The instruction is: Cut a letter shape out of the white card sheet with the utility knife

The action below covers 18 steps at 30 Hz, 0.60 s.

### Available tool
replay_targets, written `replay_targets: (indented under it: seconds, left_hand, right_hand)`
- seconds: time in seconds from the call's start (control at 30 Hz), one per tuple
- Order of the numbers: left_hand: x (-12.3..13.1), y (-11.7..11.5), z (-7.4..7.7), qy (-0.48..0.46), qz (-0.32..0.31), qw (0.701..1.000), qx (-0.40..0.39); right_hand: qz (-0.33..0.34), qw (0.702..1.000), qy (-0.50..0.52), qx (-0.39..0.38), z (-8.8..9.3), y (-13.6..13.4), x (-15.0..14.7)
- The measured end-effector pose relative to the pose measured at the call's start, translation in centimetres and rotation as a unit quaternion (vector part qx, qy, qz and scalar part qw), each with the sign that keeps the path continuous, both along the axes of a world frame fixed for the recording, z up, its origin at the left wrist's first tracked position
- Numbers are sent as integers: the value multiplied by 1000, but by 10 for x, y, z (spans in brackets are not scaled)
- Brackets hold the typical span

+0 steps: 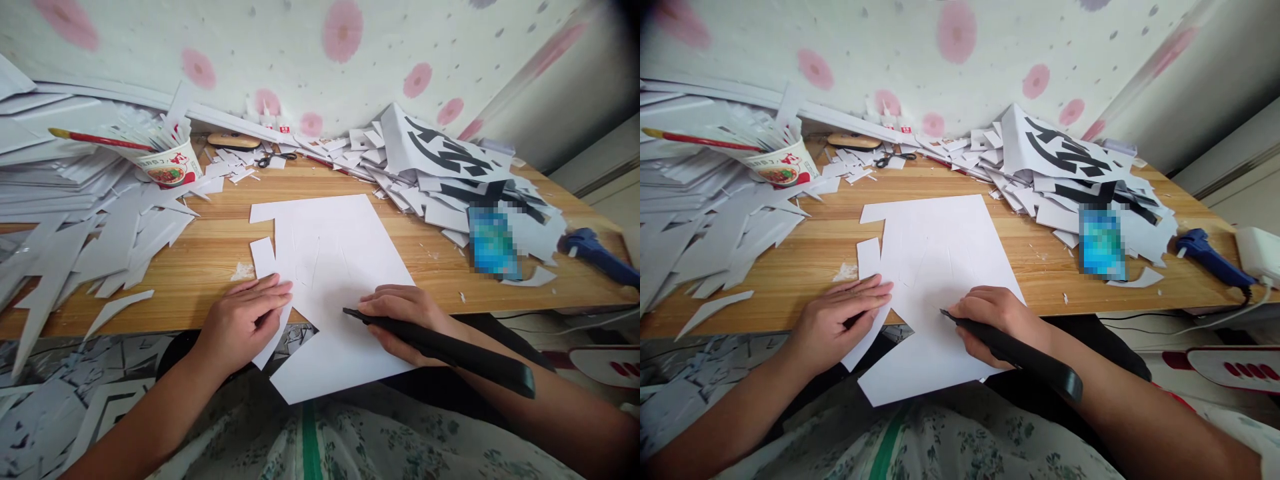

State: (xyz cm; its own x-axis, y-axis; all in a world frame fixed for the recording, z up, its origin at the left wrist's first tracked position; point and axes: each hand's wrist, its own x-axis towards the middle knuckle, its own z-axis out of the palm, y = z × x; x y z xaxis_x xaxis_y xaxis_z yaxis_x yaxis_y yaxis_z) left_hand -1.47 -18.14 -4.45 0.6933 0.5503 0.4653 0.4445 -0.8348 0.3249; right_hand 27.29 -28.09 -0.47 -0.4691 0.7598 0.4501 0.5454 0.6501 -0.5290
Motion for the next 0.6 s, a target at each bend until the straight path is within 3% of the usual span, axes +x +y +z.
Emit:
replay_targets:
  seconds: [0.5, 0.6]
  left_hand:
    - [1, 1, 0, 0, -4, 1000, 18]
    - [1, 0, 2, 5, -1, 1000, 15]
  right_hand:
    - [4, 999, 26, -48, -7, -7, 6]
    - [-55, 990, 107, -75, -10, -11, 11]
